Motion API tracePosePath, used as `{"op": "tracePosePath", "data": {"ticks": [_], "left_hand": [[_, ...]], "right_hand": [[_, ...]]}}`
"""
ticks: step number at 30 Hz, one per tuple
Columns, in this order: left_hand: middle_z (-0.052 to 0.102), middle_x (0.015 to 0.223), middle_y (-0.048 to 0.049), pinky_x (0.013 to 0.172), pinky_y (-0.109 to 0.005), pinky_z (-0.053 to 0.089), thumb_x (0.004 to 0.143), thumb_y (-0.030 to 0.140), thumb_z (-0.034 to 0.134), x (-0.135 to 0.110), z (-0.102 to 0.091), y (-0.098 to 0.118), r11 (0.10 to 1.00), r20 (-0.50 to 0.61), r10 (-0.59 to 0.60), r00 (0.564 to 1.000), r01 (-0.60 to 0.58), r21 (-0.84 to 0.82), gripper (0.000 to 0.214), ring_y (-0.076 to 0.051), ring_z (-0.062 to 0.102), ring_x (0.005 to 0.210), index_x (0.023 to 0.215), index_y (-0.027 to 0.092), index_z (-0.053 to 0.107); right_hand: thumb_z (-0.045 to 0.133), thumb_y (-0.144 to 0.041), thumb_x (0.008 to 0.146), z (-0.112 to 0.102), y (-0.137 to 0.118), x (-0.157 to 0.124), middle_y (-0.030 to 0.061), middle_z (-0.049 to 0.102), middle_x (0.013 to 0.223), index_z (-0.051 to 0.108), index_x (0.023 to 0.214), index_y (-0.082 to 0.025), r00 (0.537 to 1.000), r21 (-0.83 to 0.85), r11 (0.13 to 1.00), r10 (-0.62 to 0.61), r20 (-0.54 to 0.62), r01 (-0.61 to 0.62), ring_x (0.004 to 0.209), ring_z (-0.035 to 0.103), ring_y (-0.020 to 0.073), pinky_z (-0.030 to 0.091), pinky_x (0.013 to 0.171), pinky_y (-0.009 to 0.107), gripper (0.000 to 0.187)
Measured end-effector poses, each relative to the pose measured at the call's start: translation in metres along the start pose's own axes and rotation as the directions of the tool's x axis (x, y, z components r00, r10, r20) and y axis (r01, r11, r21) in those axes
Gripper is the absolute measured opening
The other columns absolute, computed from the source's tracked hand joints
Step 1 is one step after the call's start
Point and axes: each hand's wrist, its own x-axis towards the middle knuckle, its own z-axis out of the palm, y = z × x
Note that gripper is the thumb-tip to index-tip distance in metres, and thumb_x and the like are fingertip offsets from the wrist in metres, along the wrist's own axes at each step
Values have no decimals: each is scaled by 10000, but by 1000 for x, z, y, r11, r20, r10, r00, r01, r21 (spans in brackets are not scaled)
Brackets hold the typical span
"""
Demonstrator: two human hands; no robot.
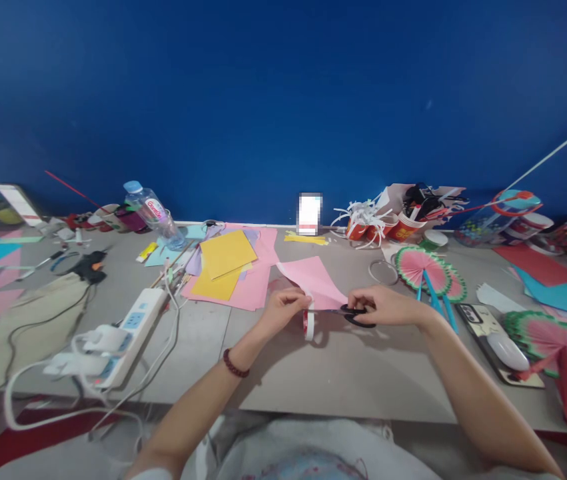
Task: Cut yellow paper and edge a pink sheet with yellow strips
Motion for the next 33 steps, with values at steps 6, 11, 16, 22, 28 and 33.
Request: {"op": "tracePosePath", "data": {"ticks": [6,11,16,22,28,33], "left_hand": [[623,749,-41,688,-267,432,775,413,670,0,0,2,1000,5,-4,1000,4,-6,291,-155,560,737,645,153,689],[623,756,-45,689,-268,428,779,410,666,-1,0,1,1000,3,-5,1000,5,-21,292,-156,559,743,646,151,688],[614,745,-36,687,-264,422,787,379,664,-1,0,1,1000,8,-6,1000,7,-19,266,-148,553,734,649,154,691],[609,741,-34,685,-264,418,787,375,667,0,0,-1,1000,7,0,1000,0,-31,262,-146,550,733,649,154,687],[605,733,-30,676,-264,415,786,384,667,-1,0,0,1000,5,2,1000,-2,-19,272,-143,546,721,642,155,686],[597,727,-28,670,-264,410,792,395,659,-1,0,1,1000,8,6,1000,-6,-23,282,-141,538,715,643,157,682]], "right_hand": [[594,-365,777,-1,-1,0,-11,648,749,610,855,-201,1000,1,1000,17,8,-17,611,500,121,315,555,235,182],[593,-372,778,-1,0,1,-11,642,740,604,853,-198,1000,-2,1000,28,9,-28,606,494,119,321,558,236,191],[591,-393,773,0,2,1,-6,639,739,598,842,-195,1000,7,1000,19,12,-19,600,491,120,322,557,238,210],[598,-397,768,0,1,1,-5,632,740,596,843,-189,1000,12,1000,15,12,-16,591,467,112,316,552,236,220],[605,-435,758,-1,2,1,3,650,755,598,836,-190,1000,28,999,19,11,-19,605,491,122,329,562,242,257],[619,-438,746,0,3,2,0,654,756,596,829,-196,1000,37,999,21,9,-21,610,506,127,333,567,243,256]]}}
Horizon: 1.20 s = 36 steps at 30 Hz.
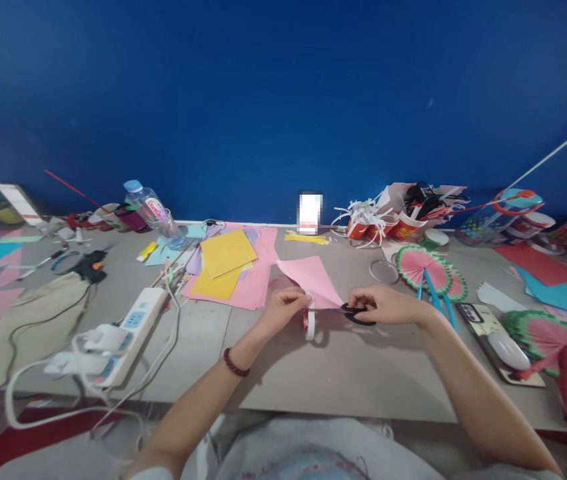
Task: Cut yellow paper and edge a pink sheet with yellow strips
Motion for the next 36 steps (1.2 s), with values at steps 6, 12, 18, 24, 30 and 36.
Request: {"op": "tracePosePath", "data": {"ticks": [6,12,18,24,30,36], "left_hand": [[590,717,-27,673,-265,410,783,398,667,0,0,0,1000,2,-4,1000,4,-2,284,-141,536,714,634,157,674],[598,719,-30,688,-271,425,766,421,677,0,1,3,1000,-8,-11,1000,11,7,301,-147,546,720,619,159,674],[631,788,-49,728,-284,441,770,433,672,0,1,1,1000,-11,-20,1000,20,1,302,-164,571,766,642,160,690],[646,802,-48,732,-283,444,764,408,684,0,0,-1,1000,-16,-17,1000,17,-16,266,-165,580,776,654,166,704],[642,804,-50,742,-283,446,755,410,694,-1,2,3,999,-29,-30,999,30,-28,265,-164,585,784,655,165,707],[623,807,-55,735,-283,446,763,424,684,0,0,4,999,14,-15,1000,16,-34,286,-168,570,786,659,159,705]], "right_hand": [[600,-452,749,-1,1,0,3,650,746,595,829,-191,1000,-4,1000,-1,0,1,610,506,130,337,563,243,273],[591,-434,769,-1,1,0,4,653,760,588,832,-191,1000,-13,1000,-10,6,10,614,499,125,334,565,240,251],[585,-401,766,1,-3,-1,-8,619,704,588,834,-201,1000,-69,997,-28,11,29,586,461,117,305,540,239,211],[580,-424,784,1,0,0,-9,620,718,567,838,-203,999,-48,998,-38,30,40,589,468,115,308,543,236,228],[595,-456,780,1,4,2,-4,624,724,557,836,-193,997,-3,1000,-29,70,29,610,494,117,324,552,232,271],[592,-493,781,0,5,5,10,616,720,568,845,-176,992,76,996,-47,115,38,617,492,121,334,554,237,323]]}}
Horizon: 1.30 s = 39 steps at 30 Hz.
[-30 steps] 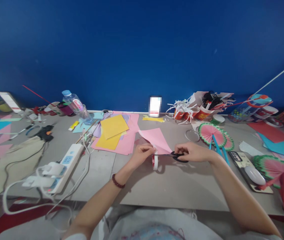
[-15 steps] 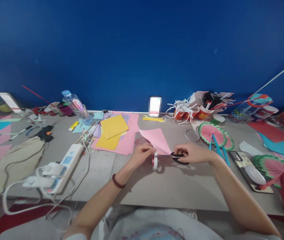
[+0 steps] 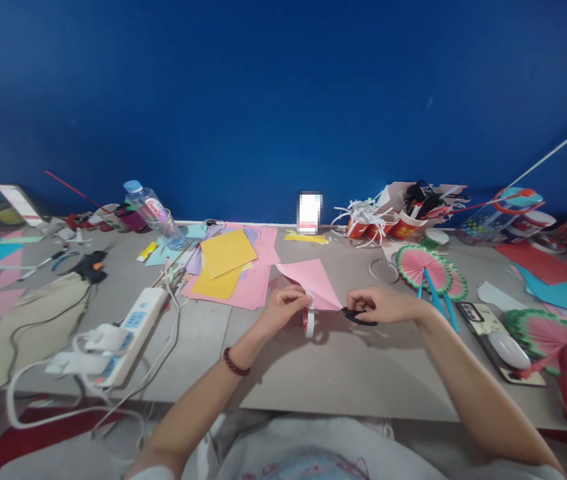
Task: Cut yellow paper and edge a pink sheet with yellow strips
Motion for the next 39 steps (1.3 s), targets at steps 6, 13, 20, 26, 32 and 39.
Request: {"op": "tracePosePath", "data": {"ticks": [6,13,20,26,32,39], "left_hand": [[630,808,-57,754,-298,453,752,447,691,0,-1,1,1000,-14,0,1000,0,5,291,-179,579,798,654,173,710],[645,838,-69,774,-310,458,758,441,692,0,-1,0,1000,-21,1,1000,-1,0,292,-190,589,826,662,166,714],[629,798,-59,750,-305,457,763,443,684,1,-1,1,1000,-7,13,1000,-13,10,304,-176,583,786,637,167,693],[620,787,-53,737,-293,448,777,423,675,0,-1,2,1000,-4,15,1000,-15,16,297,-165,574,768,638,161,688],[614,780,-52,724,-288,444,774,425,673,0,-1,3,1000,-1,3,1000,-3,14,304,-163,571,759,624,160,676],[620,786,-47,729,-286,443,775,409,676,0,-1,5,1000,-7,-2,1000,2,-2,293,-158,572,762,618,162,670]], "right_hand": [[597,-507,776,-2,-1,0,-16,556,647,566,811,-182,1000,-35,999,5,-6,-5,577,439,108,299,533,232,329],[583,-523,782,-1,-5,0,-17,556,658,533,791,-193,1000,-52,999,4,-6,-5,580,434,109,306,541,234,334],[594,-486,783,-2,-2,1,-32,532,631,535,777,-196,1000,-83,997,-9,-14,8,568,405,104,289,536,235,296],[582,-530,782,-3,0,3,-12,576,658,552,790,-190,1000,-35,999,2,23,-1,587,461,116,303,542,238,341],[576,-513,797,-4,-1,3,-18,558,656,558,801,-186,1000,-46,999,-3,18,4,588,443,110,302,552,237,328],[577,-519,793,-3,-1,4,-13,565,658,550,802,-185,1000,-37,999,1,22,-1,590,458,115,302,542,234,335]]}}
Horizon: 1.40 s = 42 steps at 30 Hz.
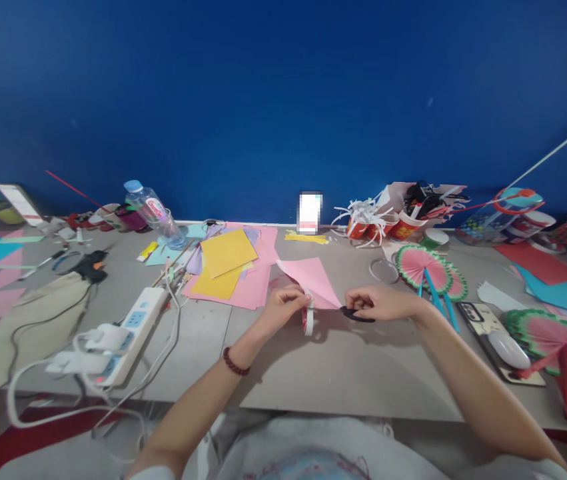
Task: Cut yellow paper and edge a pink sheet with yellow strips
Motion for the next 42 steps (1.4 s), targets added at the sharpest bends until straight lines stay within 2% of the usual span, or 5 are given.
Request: {"op": "tracePosePath", "data": {"ticks": [23,30,36,38,42], "left_hand": [[527,664,-7,665,-260,397,773,384,671,1,0,-4,1000,-26,6,1000,-6,2,309,-127,489,670,575,158,601],[549,638,-13,631,-250,386,782,415,639,0,0,-2,997,-9,-47,999,47,53,316,-129,487,640,600,159,604],[568,641,-8,597,-238,372,811,417,597,0,-1,-5,988,-15,-25,1000,27,153,318,-122,485,619,630,156,611],[565,627,-1,576,-234,365,808,420,598,0,0,-7,987,-49,-27,998,34,154,314,-114,476,594,639,157,618],[579,622,1,531,-229,357,797,436,607,0,2,-10,986,-118,-47,992,65,152,316,-107,475,557,658,155,640]], "right_hand": [[592,-438,774,9,2,-19,-45,472,642,540,843,-203,983,-209,977,0,-182,-38,564,363,100,261,517,225,251],[646,-300,726,14,9,-38,-37,478,605,560,802,-192,988,-31,999,13,-156,-19,540,377,98,265,496,227,157],[678,-367,738,35,29,-46,26,594,776,522,867,-193,994,360,928,-79,-77,102,628,520,126,382,540,240,267],[739,-433,659,57,34,-35,51,602,854,504,975,-193,972,489,847,-131,-193,211,653,547,140,402,522,243,461],[748,-395,679,112,25,2,-40,536,720,457,977,-208,812,530,803,103,-575,273,504,441,67,357,464,198,456]]}}
